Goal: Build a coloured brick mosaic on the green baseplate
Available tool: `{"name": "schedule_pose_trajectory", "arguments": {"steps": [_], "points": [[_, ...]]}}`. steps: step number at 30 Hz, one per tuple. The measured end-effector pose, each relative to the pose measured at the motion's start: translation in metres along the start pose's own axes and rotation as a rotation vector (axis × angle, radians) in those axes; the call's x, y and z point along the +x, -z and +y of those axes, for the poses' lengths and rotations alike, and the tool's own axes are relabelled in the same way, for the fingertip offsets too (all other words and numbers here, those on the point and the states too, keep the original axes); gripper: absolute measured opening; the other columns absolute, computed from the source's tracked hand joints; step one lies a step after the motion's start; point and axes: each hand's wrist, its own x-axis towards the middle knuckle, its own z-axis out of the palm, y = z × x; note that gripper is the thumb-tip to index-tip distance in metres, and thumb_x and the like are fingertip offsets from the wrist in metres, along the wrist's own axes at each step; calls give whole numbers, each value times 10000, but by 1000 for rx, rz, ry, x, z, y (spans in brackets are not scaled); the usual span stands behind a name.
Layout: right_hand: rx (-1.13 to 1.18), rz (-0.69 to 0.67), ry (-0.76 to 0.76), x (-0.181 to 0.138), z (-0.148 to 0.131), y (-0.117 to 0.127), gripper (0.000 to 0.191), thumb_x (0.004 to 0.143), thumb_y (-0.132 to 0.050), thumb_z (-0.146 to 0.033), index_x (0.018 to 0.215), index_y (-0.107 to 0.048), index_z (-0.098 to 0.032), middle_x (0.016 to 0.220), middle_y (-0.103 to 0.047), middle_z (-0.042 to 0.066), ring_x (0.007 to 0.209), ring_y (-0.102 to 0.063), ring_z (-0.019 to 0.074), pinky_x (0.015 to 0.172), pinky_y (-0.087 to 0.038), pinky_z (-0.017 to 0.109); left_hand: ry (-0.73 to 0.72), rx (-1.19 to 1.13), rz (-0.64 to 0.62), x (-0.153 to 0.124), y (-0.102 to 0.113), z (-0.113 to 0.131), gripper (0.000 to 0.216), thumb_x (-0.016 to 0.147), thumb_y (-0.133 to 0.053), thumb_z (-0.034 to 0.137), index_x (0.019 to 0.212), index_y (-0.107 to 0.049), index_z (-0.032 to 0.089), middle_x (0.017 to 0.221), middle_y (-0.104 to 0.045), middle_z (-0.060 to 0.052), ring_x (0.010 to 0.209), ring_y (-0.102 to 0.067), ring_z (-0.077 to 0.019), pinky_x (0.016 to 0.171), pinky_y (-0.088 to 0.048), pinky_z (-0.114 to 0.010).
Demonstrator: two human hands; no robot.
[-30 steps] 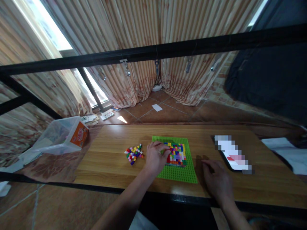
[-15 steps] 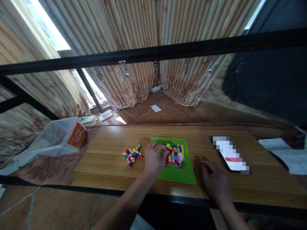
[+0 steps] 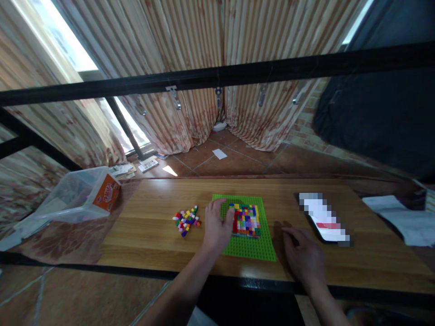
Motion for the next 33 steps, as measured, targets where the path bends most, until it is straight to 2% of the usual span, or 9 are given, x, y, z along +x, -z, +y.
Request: {"name": "schedule_pose_trajectory", "arguments": {"steps": [5, 10, 17, 23, 28, 33], "points": [[-9, -4, -15, 0, 2, -1, 380, 880, -424, -449, 891, -705, -193, 996, -684, 111, 840, -638, 228, 683, -489, 343, 138, -144, -70, 8, -20, -9, 307, 861, -572, 279, 1153, -591, 186, 1143, -651, -94, 1095, -589, -224, 965, -468, -410], [-2, -9, -8, -1, 2, -1, 358, 880, -438, -432, 889, -702, -190, 1001, -682, 112, 854, -634, 226, 703, -486, 343, 202, -278, -116, 7, -34, -16, 291, 864, -562, 239, 1147, -603, 185, 1109, -676, -73, 1008, -635, -187, 903, -505, -348], [13, -28, -26, 0, -2, 1, 348, 896, -433, -410, 911, -696, -183, 961, -677, 105, 836, -630, 219, 708, -479, 337, 188, -340, -167, 6, -33, -18, 298, 881, -542, 251, 1168, -604, 195, 1024, -694, -44, 891, -658, -155, 804, -532, -284], [46, -8, -11, 0, -2, -1, 353, 906, -430, -407, 909, -699, -180, 971, -677, 115, 862, -632, 219, 741, -487, 342, 221, -400, -125, 4, -37, -20, 310, 849, -607, 315, 1131, -634, 190, 891, -706, -35, 749, -648, -153, 702, -536, -268], [42, 25, 3, 0, -1, -2, 354, 904, -436, -416, 885, -702, -183, 940, -682, 112, 853, -635, 218, 735, -489, 341, 238, -416, -104, 5, -35, -15, 314, 812, -655, 319, 1092, -654, 174, 841, -698, -35, 718, -639, -150, 705, -529, -266], [39, 11, 5, 0, 0, -2, 350, 904, -437, -414, 899, -701, -184, 943, -683, 107, 848, -637, 218, 725, -490, 337, 214, -338, -123, 4, -33, -9, 305, 849, -585, 268, 1132, -630, 163, 846, -691, -44, 726, -635, -155, 710, -523, -277]]}}
